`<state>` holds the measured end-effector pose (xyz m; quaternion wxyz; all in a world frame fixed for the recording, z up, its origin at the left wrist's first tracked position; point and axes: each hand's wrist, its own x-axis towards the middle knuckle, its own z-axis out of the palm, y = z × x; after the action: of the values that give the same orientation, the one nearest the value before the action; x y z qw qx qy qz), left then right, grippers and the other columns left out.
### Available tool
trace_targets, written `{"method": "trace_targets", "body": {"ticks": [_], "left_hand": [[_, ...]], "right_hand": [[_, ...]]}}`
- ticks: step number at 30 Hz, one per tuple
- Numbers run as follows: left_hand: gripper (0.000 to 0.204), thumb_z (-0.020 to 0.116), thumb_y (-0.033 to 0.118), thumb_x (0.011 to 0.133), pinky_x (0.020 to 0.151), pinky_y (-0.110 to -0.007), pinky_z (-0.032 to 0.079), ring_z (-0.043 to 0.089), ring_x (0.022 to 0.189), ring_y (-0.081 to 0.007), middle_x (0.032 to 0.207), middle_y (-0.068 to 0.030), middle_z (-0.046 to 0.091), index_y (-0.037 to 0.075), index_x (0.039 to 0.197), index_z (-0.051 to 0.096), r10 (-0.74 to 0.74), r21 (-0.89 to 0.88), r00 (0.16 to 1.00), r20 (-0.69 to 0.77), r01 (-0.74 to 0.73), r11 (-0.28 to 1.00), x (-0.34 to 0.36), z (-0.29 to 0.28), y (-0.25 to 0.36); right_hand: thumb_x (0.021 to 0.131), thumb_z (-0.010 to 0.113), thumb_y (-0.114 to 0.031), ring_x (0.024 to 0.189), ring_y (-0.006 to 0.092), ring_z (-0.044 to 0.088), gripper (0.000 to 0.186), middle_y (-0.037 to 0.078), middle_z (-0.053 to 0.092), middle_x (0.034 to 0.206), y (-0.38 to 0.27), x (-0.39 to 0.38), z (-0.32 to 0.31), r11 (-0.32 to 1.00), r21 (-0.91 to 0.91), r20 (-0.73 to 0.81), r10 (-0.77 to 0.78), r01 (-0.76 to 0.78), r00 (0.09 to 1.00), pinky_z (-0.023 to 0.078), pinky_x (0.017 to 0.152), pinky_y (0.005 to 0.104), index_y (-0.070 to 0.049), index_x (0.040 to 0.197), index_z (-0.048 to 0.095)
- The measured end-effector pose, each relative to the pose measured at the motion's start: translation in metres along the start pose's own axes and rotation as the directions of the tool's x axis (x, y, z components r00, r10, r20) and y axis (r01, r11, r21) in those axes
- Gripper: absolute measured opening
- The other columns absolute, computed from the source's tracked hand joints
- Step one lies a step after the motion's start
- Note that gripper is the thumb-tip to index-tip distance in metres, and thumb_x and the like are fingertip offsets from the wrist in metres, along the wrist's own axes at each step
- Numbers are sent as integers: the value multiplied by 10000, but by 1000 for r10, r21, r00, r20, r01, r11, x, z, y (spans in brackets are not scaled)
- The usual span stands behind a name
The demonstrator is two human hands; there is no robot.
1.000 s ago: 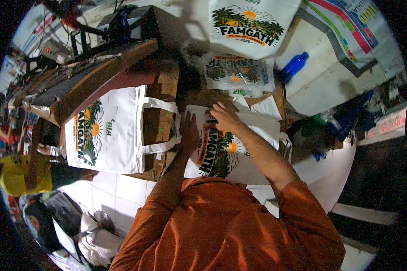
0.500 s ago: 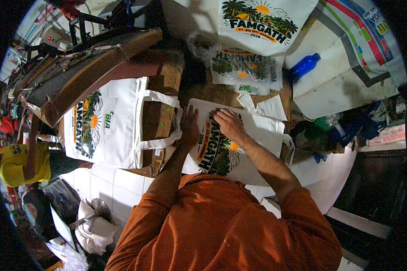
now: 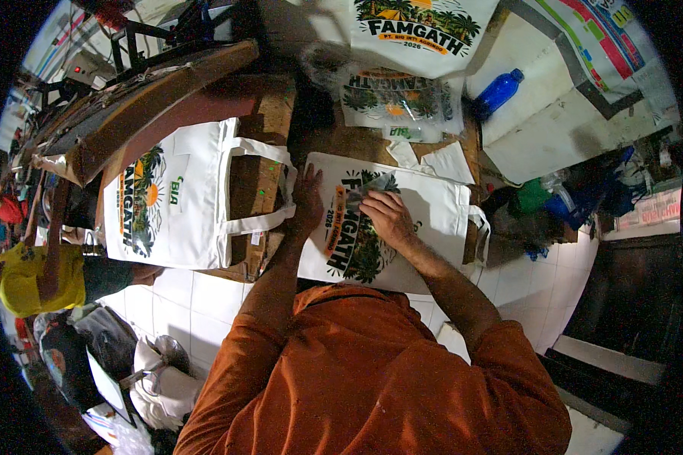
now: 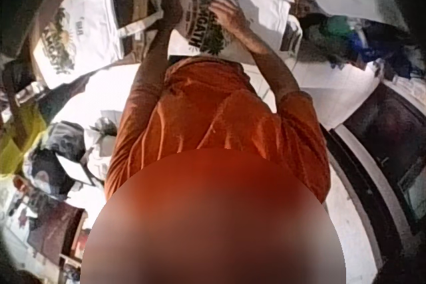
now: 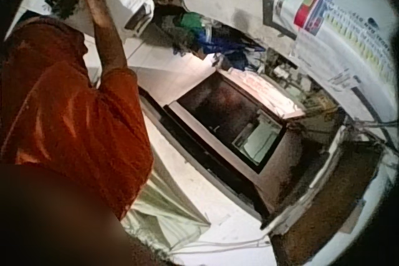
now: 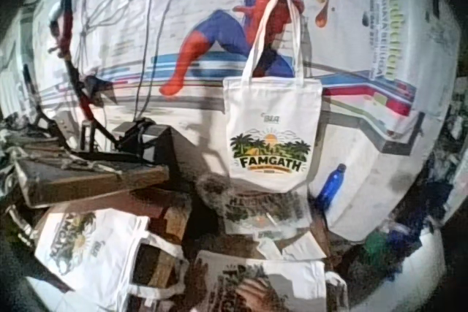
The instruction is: The person places white tote bags onto a heat press, aligns them, and operates the machine to apply a printed design. They then remove the finished bags and stack them on the table.
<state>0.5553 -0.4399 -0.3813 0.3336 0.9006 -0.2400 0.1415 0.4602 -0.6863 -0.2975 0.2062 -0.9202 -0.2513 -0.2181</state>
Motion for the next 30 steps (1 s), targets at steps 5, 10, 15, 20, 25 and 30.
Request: {"method": "trace_targets", "body": {"ticks": [5,10,15,20,25,30], "left_hand": [[484,418,35,986,1174,-610,257,256,1466,-473,1567,-223,363,62,1467,464,12,38,1000,20,-13,999,1,-1,-1],[440,425,38,998,1176,-604,270,235,1477,-474,1566,-228,360,35,1429,516,0,-32,1000,21,1,999,4,-1,-6],[454,413,52,1000,1188,-561,273,263,1478,-433,1572,-232,351,41,1446,499,29,29,1000,4,-29,999,2,4,-9],[508,371,91,1003,1203,-513,256,295,1474,-392,1601,-210,306,66,1508,418,88,4,990,-114,-88,996,-36,-2,-1],[516,365,107,1021,1214,-499,276,249,1498,-379,1627,-191,241,30,1531,350,35,55,994,108,-41,998,-75,-31,12],[480,333,128,1042,1196,-470,329,340,1462,-347,1578,-166,361,11,1503,397,51,575,691,721,-555,-600,-67,-74,44]], "right_hand": [[808,675,-56,1216,246,588,270,47,697,1185,-9,-20,-9,1000,12,5,-11,11,1000,463,1012,454,-88,1068,739],[858,699,-52,1202,239,594,242,28,695,1202,-19,-38,-17,999,-28,22,-44,44,999,474,992,446,-97,1092,743],[860,694,-50,1172,244,604,248,52,711,1157,-37,-49,-22,1000,-8,0,16,-16,1000,480,976,441,-98,1099,744],[851,711,-48,1121,241,619,240,57,722,1107,-54,-52,-23,992,31,-25,121,-120,992,479,958,430,-90,1084,748],[825,693,-26,1105,252,611,263,55,718,1115,-68,-47,-19,974,40,-23,223,-222,975,475,985,431,-78,1077,745],[838,687,-2,1031,238,631,235,57,727,1065,-87,-48,-16,980,-15,-22,197,-198,980,499,937,410,-62,1059,740]]}}
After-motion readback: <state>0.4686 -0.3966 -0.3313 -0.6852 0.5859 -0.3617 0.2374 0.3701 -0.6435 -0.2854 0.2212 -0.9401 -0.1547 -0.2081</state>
